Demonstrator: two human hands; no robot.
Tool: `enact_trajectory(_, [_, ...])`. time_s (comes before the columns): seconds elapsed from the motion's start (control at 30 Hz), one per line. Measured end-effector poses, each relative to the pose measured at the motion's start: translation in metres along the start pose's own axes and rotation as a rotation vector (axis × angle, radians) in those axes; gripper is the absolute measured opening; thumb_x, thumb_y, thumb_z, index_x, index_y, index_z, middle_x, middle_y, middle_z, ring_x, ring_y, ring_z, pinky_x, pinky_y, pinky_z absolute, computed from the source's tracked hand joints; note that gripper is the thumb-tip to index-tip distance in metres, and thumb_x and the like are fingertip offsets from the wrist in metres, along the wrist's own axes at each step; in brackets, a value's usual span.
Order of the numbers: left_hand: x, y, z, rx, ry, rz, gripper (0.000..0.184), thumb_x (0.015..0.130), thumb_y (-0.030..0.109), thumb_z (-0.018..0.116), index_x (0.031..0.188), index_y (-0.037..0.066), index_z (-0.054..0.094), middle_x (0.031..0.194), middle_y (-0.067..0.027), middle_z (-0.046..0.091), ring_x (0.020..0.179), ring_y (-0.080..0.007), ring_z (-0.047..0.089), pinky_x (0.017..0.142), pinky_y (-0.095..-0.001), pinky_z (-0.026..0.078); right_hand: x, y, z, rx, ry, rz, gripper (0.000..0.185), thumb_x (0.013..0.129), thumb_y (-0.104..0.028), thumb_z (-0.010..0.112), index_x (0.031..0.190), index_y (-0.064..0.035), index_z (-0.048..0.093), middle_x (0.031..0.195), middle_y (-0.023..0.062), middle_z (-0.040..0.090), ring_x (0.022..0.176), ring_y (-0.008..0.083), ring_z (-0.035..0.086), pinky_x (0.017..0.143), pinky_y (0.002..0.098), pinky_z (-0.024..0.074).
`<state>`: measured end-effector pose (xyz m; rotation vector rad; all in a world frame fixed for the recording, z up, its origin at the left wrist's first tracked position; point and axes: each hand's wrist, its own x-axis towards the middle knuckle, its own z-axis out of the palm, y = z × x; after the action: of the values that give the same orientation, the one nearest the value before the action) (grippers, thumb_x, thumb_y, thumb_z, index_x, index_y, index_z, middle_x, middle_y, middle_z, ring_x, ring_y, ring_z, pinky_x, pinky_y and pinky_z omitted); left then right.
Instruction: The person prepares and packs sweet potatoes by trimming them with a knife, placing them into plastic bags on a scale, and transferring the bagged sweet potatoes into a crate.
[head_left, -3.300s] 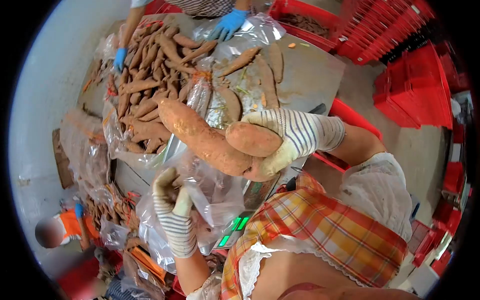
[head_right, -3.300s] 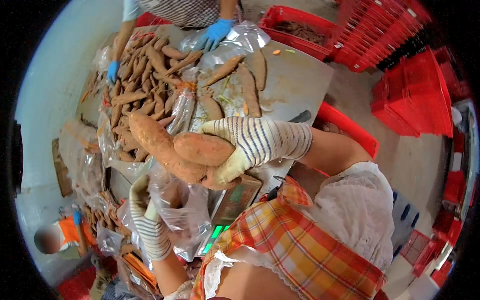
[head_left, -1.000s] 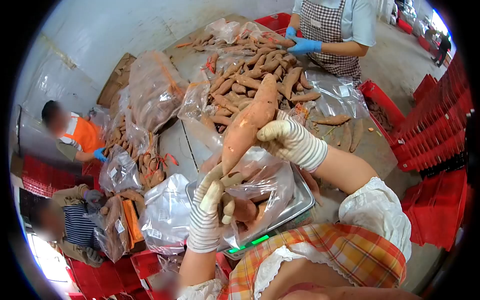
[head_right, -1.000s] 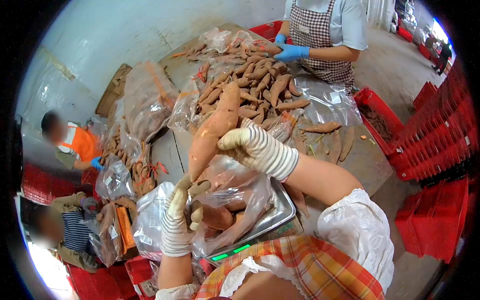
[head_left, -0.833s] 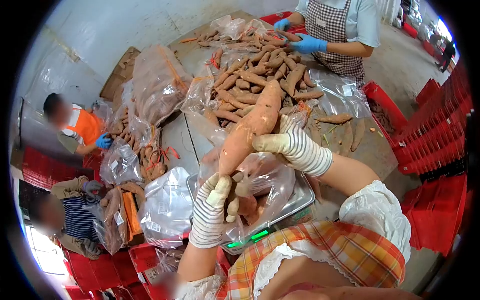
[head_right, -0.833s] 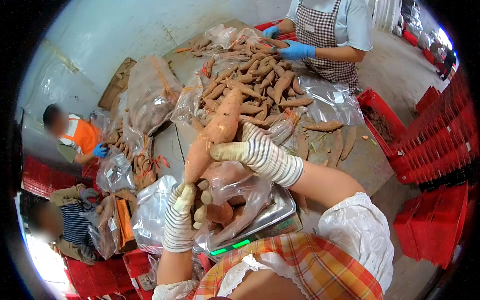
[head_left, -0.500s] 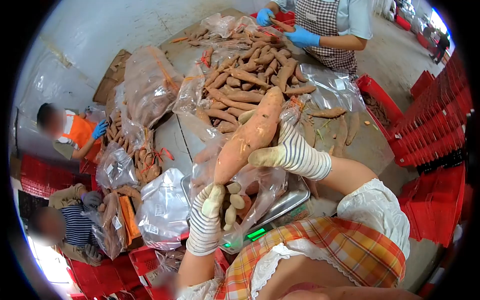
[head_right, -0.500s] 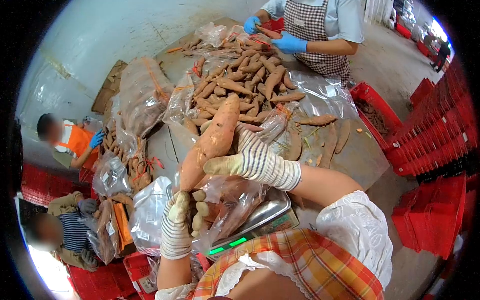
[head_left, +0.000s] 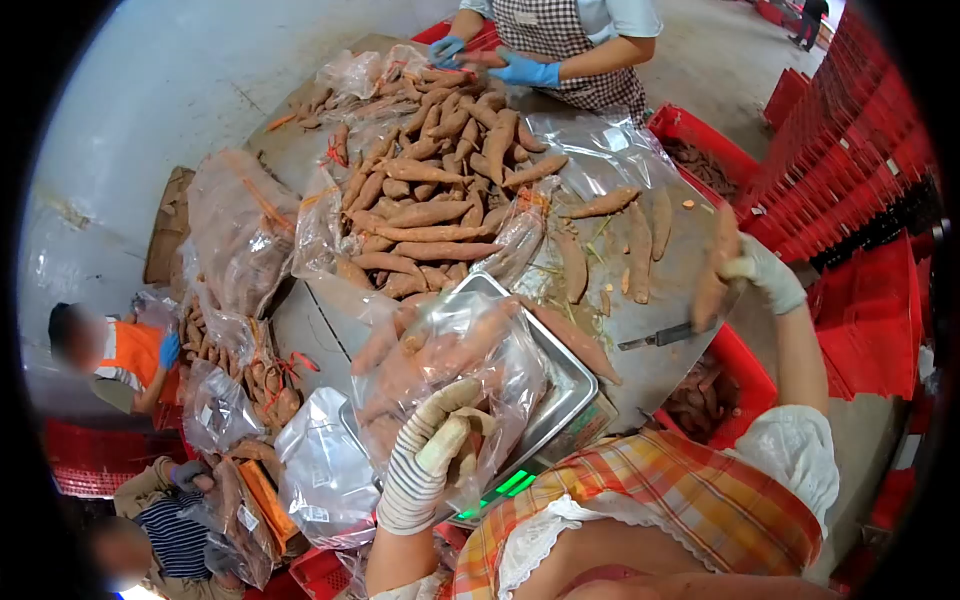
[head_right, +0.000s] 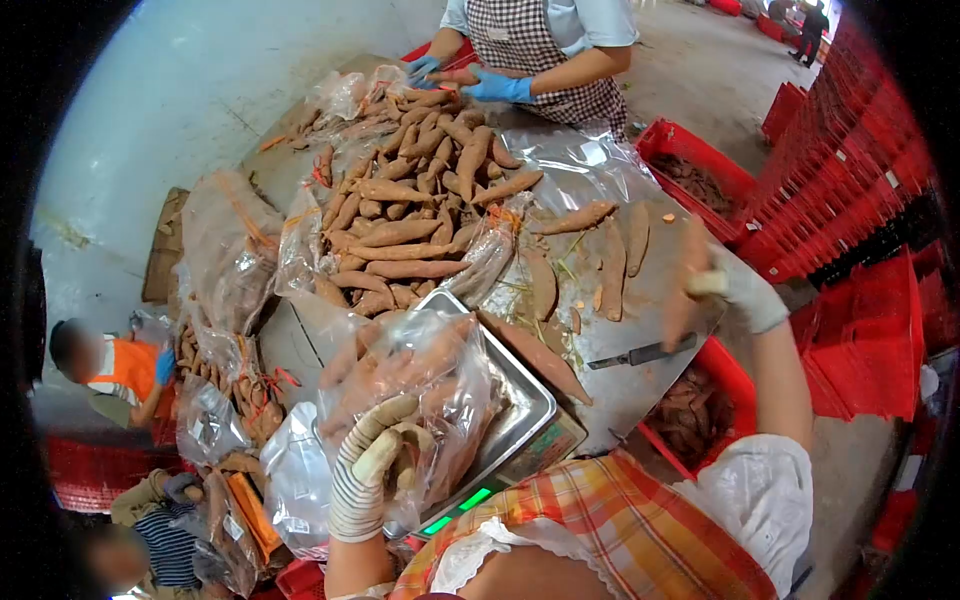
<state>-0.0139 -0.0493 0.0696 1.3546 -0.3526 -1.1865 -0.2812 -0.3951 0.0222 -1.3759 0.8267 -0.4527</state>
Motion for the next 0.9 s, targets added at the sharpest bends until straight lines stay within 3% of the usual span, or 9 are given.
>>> enact_trajectory(0.07, [0.001,0.004,-0.003,-0.015,-0.021,-0.031,0.044,0.087,0.025,0.058,0.122,0.0,0.05,0.091,-0.0105,0.063,0.05,-0.0052,0.047,0.045,-0.0154,0.034,-0.01,0.079,-0.117,-0.744,-0.107,0.505,0.056,0.064,-0.02,0.071,0.111,0.002,0.051,0.089,0.0069,0.059,0.081,0.0183,0.055,0.068,0.0345,0.0489])
enact_trajectory(0.17, [0.0,0.004,-0.004,-0.051,-0.044,-0.046,0.044,0.087,0.025,0.058,0.122,0.0,0.05,0.092,-0.0119,0.063,0.049,-0.0055,0.046,0.044,-0.0159,0.034,-0.042,0.117,-0.15,-0.919,-0.122,0.912,0.059,0.059,-0.025,0.08,0.105,0.0059,0.059,0.098,0.0171,0.064,0.089,0.0285,0.061,0.073,0.0366,0.052])
enact_trajectory(0.2, [0.0,0.003,-0.005,-0.072,-0.051,-0.04,0.044,0.087,0.025,0.058,0.122,0.0,0.05,0.092,-0.0125,0.063,0.049,-0.0055,0.046,0.044,-0.0161,0.034,-0.043,0.137,-0.157,-0.905,-0.078,1.055,0.068,0.059,-0.023,0.079,0.114,0.0056,0.053,0.095,0.0165,0.064,0.077,0.0273,0.063,0.07,0.0356,0.0524])
enact_trajectory(0.23, [0.001,0.003,-0.006,-0.075,-0.047,-0.037,0.044,0.087,0.025,0.058,0.122,0.0,0.05,0.092,-0.0125,0.063,0.049,-0.0055,0.046,0.044,-0.0161,0.034,-0.04,0.121,-0.141,-0.977,-0.011,1.037,0.056,0.062,-0.025,0.076,0.103,0.0086,0.058,0.091,0.0163,0.064,0.074,0.0274,0.063,0.069,0.0324,0.0525])
enact_trajectory(0.3, [0.0,0.001,-0.007,-0.094,-0.055,-0.041,0.045,0.087,0.025,0.058,0.123,0.0,0.05,0.092,-0.0125,0.064,0.048,-0.0055,0.045,0.044,-0.016,0.034,-0.022,0.131,-0.134,-1.066,0.262,0.563,0.044,0.067,-0.024,0.069,0.096,0.0076,0.058,0.089,0.0196,0.063,0.078,0.031,0.062,0.067,0.039,0.0489])
enact_trajectory(0.4, [-0.001,0.004,-0.006,-0.094,-0.043,-0.048,0.046,0.086,0.024,0.059,0.123,-0.001,0.05,0.092,-0.0123,0.064,0.047,-0.0055,0.044,0.043,-0.0162,0.033,0.057,0.092,-0.082,-1.068,0.289,0.063,0.039,0.074,-0.029,0.056,0.097,0.0029,0.056,0.094,0.0274,0.059,0.091,0.0389,0.057,0.078,0.0413,0.045])
enact_trajectory(0.63, [-0.001,-0.002,-0.009,-0.14,-0.03,-0.017,0.047,0.085,0.025,0.06,0.124,-0.001,0.049,0.092,-0.0129,0.064,0.046,-0.0053,0.043,0.043,-0.0166,0.032,0.234,0.028,0.145,-0.992,0.097,-0.463,0.057,0.082,-0.037,0.052,0.126,-0.0014,0.043,0.113,0.0231,0.058,0.107,0.0354,0.055,0.092,0.0417,0.0427])
enact_trajectory(0.77, [-0.001,0.003,-0.004,-0.121,0.101,-0.042,0.05,0.082,0.033,0.064,0.116,-0.002,0.055,0.084,-0.0157,0.065,0.044,-0.0073,0.046,0.04,-0.0178,0.033,0.291,0.022,0.225,-1.216,0.081,-0.158,0.069,0.083,-0.036,0.054,0.138,-0.0024,0.027,0.113,0.0225,0.058,0.105,0.0325,0.057,0.09,0.0424,0.0437])
enact_trajectory(0.9, [-0.003,-0.004,-0.016,-0.256,-0.024,-0.105,0.045,0.086,0.02,0.056,0.125,-0.002,0.049,0.094,-0.0163,0.064,0.049,-0.0059,0.044,0.047,-0.0173,0.035,0.304,0.035,0.225,-1.024,0.092,-0.078,0.068,0.085,-0.027,0.054,0.141,-0.003,0.025,0.115,0.0215,0.058,0.103,0.0328,0.057,0.091,0.0374,0.0434])
